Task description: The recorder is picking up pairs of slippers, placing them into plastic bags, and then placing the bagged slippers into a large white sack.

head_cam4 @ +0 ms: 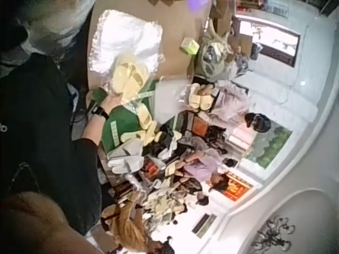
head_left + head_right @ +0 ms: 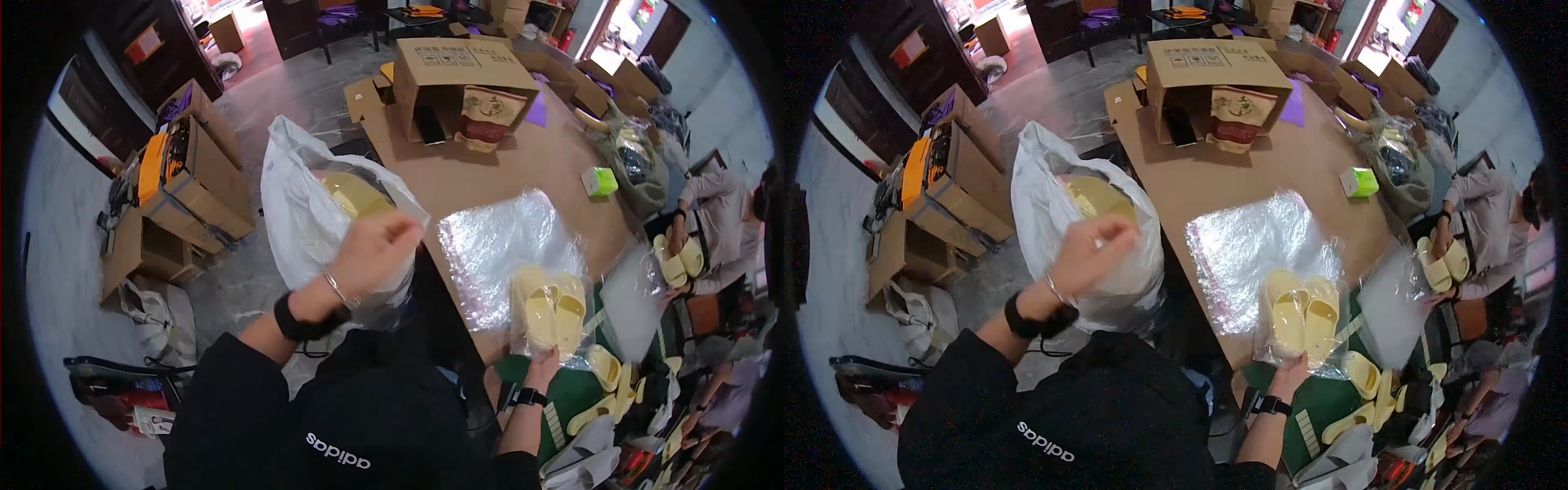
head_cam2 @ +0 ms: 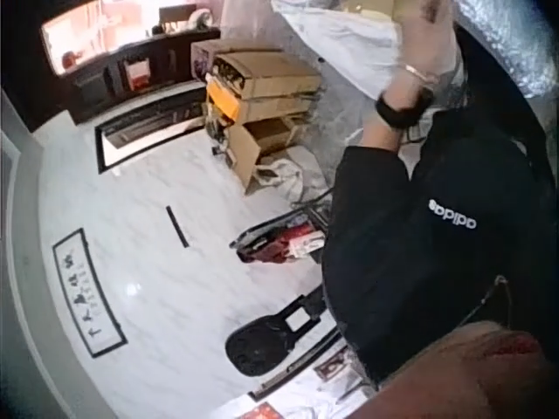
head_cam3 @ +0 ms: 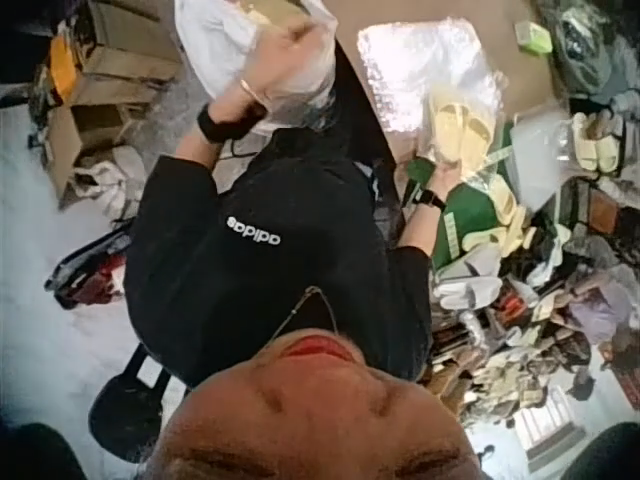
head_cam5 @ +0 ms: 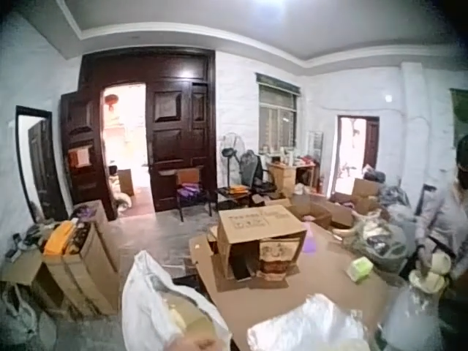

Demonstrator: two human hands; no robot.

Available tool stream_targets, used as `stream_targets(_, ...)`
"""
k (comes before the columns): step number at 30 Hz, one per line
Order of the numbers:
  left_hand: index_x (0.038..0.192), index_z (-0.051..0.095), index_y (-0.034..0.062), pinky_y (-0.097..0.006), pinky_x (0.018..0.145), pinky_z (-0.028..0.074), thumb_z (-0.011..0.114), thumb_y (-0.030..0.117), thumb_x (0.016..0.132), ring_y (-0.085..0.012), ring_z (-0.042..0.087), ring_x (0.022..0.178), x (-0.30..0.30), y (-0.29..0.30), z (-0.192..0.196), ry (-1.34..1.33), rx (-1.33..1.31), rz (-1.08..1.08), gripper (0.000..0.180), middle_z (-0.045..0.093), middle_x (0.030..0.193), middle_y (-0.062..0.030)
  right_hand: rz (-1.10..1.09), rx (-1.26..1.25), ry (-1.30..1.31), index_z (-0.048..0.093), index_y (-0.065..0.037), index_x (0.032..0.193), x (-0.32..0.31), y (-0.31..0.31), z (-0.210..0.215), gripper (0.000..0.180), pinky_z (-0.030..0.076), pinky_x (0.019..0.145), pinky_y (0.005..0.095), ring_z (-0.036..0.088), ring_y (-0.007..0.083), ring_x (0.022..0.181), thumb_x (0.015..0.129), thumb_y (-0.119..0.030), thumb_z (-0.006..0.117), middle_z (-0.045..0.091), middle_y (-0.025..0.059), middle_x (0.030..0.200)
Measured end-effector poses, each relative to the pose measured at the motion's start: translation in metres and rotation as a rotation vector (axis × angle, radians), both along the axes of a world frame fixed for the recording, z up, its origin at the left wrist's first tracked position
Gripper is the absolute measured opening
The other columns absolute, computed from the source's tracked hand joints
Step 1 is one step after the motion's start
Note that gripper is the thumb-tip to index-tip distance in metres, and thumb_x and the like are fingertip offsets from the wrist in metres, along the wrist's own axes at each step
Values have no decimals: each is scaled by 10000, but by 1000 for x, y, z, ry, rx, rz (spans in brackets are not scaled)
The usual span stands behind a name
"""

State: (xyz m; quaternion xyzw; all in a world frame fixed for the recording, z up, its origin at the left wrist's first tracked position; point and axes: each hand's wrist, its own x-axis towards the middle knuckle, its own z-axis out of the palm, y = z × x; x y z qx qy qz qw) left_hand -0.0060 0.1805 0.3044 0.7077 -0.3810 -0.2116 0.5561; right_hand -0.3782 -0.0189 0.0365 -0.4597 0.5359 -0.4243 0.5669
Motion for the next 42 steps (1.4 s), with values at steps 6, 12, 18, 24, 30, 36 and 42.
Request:
stream_targets(6,1055,534,61,-361,726,453,604,257,768,-264,571,749,149,34,-81,-608,167,722,355,604,765,-96,-161,170,-526,464,15,1161,-2,-15,42,337,406,899,365,500,237,1025,905,-202,431,509,115,1158)
stream_targets(12,1292,319,91,-416,735,464,602,360,721,-325,595,816,160,37,-86,-552,785,686,692,613,868,-161,94,-79,-321,451,67,1175,73,21,164,316,482,785,290,572,205,927,908,-98,408,543,141,1116)
stream_targets(18,1122,407,115,-435,623,460,537,149,718,-375,597,703,148,78,-79,-380,564,654,426,611,749,-187,265,-252,-329,449,33,1154,171,21,251,301,481,773,297,566,198,933,883,-97,466,546,129,1076)
stream_targets(24,908,451,45,-343,540,418,500,20,740,-232,550,562,128,158,-83,-46,51,738,177,546,622,-82,642,-158,-404,429,-5,1186,325,45,312,374,459,807,277,563,189,931,840,-88,540,553,106,1077)
stream_targets(30,993,641,15,-223,675,431,419,-2,820,-121,563,740,99,193,-64,67,-9,695,282,626,946,-102,1038,-9,-229,398,-17,1216,400,59,262,438,464,739,268,552,147,851,800,22,530,560,71,1012)
stream_targets(36,1011,631,21,-262,763,430,419,-18,812,-163,574,835,89,179,-57,48,-57,642,293,620,945,-94,1423,118,94,536,-3,1117,396,79,252,329,446,629,212,543,99,743,799,-74,580,597,35,881)
stream_targets(42,1055,569,-60,-292,894,388,406,56,828,-194,535,992,84,165,-65,74,-79,540,303,586,1042,-120,1485,-608,353,525,25,1029,453,183,158,283,437,807,330,560,255,863,864,-168,401,585,179,957)
